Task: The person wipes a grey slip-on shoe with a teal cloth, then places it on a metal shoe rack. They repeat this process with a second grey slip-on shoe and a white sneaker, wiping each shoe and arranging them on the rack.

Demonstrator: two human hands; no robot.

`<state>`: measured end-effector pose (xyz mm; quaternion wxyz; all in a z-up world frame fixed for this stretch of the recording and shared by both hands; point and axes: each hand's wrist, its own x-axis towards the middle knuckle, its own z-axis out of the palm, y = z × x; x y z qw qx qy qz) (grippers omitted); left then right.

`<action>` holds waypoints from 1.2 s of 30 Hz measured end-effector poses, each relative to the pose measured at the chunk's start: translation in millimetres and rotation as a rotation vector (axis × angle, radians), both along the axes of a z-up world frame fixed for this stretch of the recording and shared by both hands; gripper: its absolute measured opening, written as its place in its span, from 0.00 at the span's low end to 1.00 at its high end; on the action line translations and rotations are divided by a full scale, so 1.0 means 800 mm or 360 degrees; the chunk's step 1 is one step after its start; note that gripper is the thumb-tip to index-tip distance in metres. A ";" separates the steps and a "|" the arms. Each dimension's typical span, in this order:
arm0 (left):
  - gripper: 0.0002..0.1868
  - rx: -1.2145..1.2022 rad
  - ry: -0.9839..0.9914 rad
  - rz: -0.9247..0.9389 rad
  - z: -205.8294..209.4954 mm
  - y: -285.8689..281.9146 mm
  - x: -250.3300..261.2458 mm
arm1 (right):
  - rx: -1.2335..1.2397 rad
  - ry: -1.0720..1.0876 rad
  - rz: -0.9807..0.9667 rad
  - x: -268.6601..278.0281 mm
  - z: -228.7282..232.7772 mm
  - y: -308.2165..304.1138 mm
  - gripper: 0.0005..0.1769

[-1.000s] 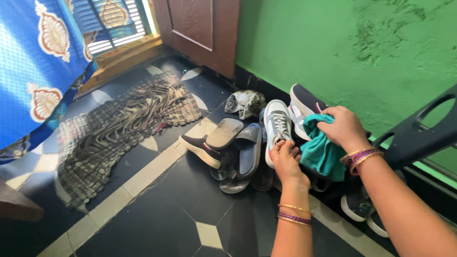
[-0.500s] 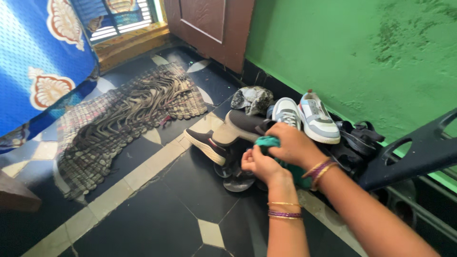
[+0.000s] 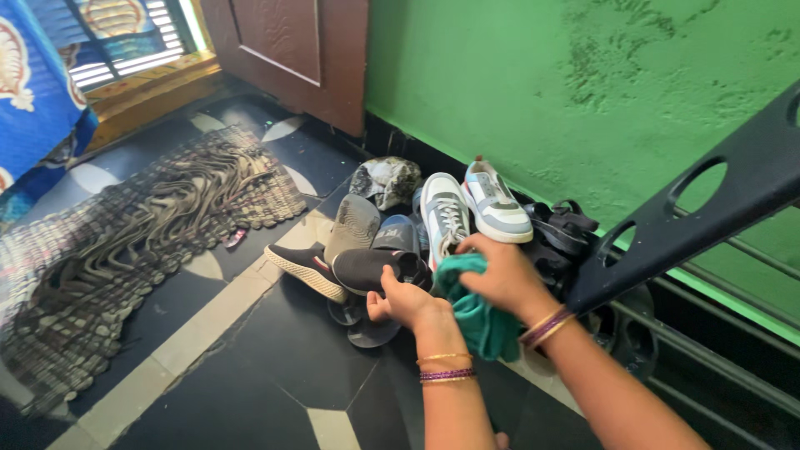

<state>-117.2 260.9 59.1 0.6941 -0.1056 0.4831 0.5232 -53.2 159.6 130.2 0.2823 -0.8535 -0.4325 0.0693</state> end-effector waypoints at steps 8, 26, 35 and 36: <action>0.37 -0.0043 -0.0018 -0.0182 0.033 -0.014 -0.004 | 0.0135 -0.0978 -0.0703 0.125 0.012 -0.036 0.30; 0.30 0.1514 0.1025 -0.0246 0.020 -0.057 0.020 | -0.0221 -0.1273 -0.0434 0.081 -0.036 -0.019 0.32; 0.31 0.1682 0.0263 -0.2309 0.031 -0.158 0.060 | 0.0930 -0.0388 -0.0379 0.010 -0.035 -0.165 0.19; 0.33 0.1676 -0.0010 -0.2331 0.033 -0.169 0.062 | 0.1018 -0.0031 -0.0357 0.011 -0.035 -0.181 0.21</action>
